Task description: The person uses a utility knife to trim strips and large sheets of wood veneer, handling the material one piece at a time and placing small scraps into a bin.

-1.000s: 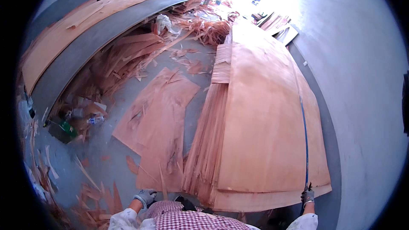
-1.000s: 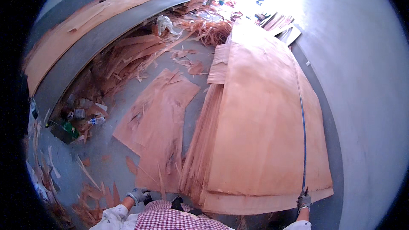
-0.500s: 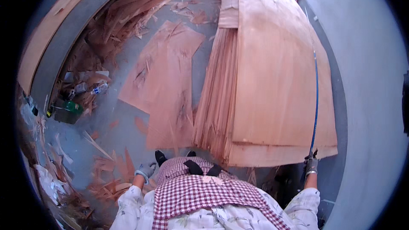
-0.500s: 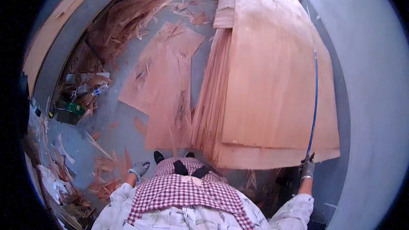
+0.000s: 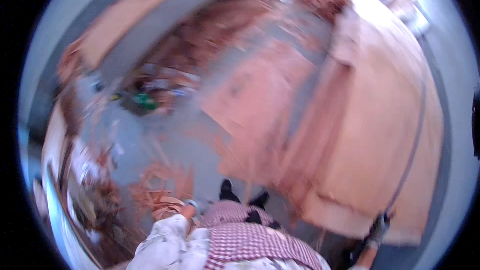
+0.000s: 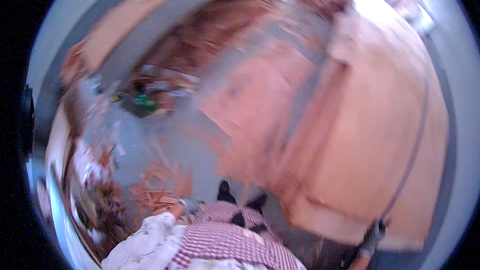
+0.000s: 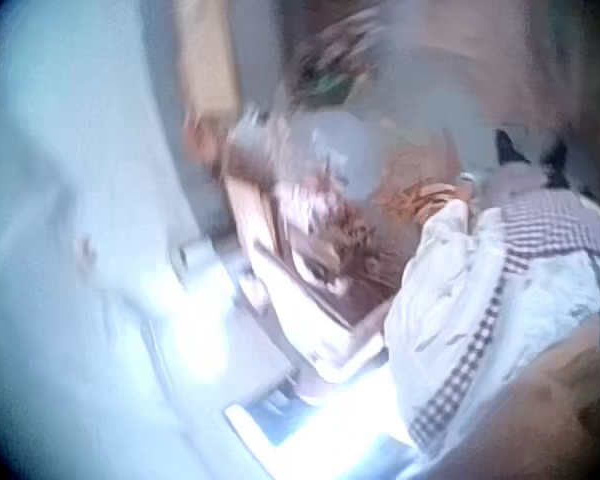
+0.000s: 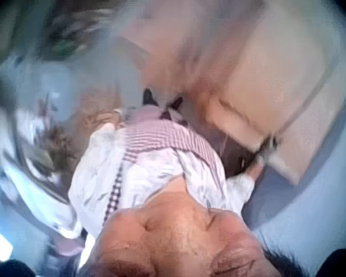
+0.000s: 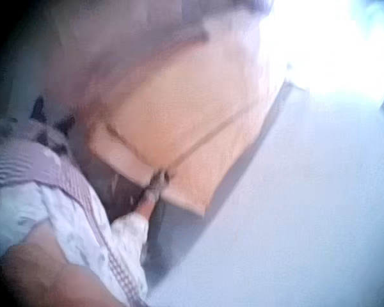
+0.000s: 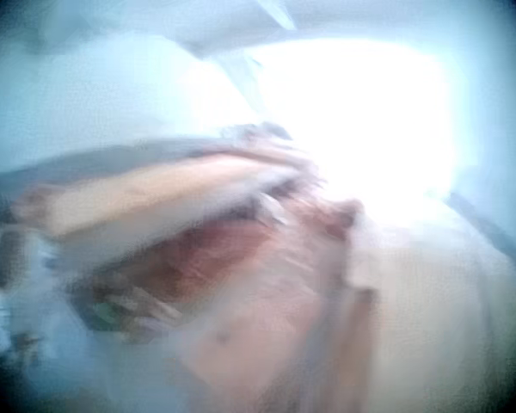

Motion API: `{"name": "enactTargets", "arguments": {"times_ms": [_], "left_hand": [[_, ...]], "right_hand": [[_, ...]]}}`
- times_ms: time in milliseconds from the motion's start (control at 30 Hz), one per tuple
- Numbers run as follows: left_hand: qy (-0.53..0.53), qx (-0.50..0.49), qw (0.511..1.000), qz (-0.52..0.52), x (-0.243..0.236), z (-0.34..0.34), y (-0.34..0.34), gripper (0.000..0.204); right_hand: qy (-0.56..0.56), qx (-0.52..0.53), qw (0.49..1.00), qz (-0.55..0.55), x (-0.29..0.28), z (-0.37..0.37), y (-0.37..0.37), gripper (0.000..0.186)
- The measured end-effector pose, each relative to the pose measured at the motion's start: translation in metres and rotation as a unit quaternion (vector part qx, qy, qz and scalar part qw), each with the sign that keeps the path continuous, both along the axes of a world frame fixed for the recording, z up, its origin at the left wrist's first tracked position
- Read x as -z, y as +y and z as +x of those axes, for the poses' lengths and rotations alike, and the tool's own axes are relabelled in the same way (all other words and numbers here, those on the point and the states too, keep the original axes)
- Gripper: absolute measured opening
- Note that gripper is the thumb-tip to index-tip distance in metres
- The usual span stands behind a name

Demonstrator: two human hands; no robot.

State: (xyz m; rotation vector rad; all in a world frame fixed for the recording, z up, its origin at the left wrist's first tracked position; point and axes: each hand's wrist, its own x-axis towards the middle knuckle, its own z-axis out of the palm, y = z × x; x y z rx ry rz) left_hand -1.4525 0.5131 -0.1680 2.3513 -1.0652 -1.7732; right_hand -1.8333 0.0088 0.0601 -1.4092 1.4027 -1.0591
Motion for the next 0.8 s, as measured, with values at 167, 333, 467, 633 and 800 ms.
{"name": "enactTargets", "arguments": {"times_ms": [167,333,467,633,800], "left_hand": [[-0.031,-0.136,0.987,-0.084,0.014,-0.017,0.064,0.043],[-0.080,-0.194,0.965,-0.158,0.003,0.024,0.124,0.035],[-0.131,-0.267,0.945,-0.135,-0.006,0.056,0.210,0.032],[-0.257,-0.327,0.893,-0.173,-0.037,0.109,0.328,0.036],[-0.163,-0.513,0.799,-0.268,-0.116,0.182,0.382,0.030]], "right_hand": [[0.033,-0.081,0.995,0.044,-0.020,0.130,0.054,0.015],[0.008,-0.212,0.970,0.121,-0.011,0.247,0.106,0.009],[-0.095,-0.302,0.931,0.184,-0.007,0.374,0.191,0.012],[-0.138,-0.435,0.852,0.258,-0.022,0.563,0.341,0.015],[-0.163,-0.535,0.757,0.339,0.004,0.709,0.487,0.014]]}}
